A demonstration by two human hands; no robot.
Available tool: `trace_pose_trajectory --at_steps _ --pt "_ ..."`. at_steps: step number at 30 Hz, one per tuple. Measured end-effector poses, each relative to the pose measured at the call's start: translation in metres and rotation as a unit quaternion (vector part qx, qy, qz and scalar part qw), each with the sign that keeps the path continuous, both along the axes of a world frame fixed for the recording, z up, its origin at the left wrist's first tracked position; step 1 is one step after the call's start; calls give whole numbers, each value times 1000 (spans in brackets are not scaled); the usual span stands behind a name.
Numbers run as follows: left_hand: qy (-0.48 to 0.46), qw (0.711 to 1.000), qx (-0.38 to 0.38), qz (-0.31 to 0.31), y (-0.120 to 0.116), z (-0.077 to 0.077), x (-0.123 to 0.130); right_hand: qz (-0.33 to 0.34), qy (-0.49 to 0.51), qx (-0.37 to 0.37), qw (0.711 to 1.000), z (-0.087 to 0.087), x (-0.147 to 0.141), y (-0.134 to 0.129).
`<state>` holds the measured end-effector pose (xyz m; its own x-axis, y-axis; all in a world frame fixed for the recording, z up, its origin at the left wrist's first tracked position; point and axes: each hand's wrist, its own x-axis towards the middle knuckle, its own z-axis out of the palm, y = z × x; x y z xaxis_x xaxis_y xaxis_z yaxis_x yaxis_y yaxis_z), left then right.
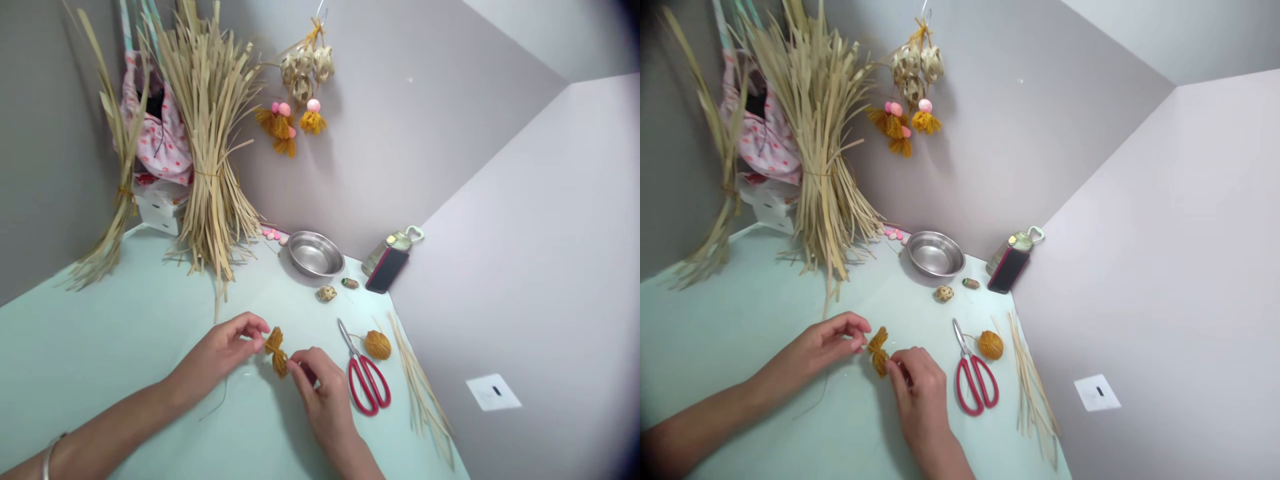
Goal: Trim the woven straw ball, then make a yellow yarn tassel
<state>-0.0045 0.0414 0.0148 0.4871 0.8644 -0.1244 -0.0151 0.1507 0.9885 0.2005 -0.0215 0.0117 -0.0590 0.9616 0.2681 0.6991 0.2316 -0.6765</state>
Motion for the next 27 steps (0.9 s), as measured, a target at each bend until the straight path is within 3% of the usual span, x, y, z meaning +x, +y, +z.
trace_pose_trajectory --at_steps 4,9,17,22,27 --pt "-87 993 -76 12 -1 7 -1 -16 12 -85 996 1 2 1" --pt "-164 978 -129 -8 -5 8 3 34 0 -126 991 7 -6 -2" --pt "-18 992 19 -121 -3 -10 -2 62 -42 -142 987 11 1 -6" --pt "52 989 68 -117 -8 -13 -10 57 -6 -147 987 12 1 -3" --pt "89 984 97 -120 -15 -4 -9 39 103 -134 985 27 -7 0"
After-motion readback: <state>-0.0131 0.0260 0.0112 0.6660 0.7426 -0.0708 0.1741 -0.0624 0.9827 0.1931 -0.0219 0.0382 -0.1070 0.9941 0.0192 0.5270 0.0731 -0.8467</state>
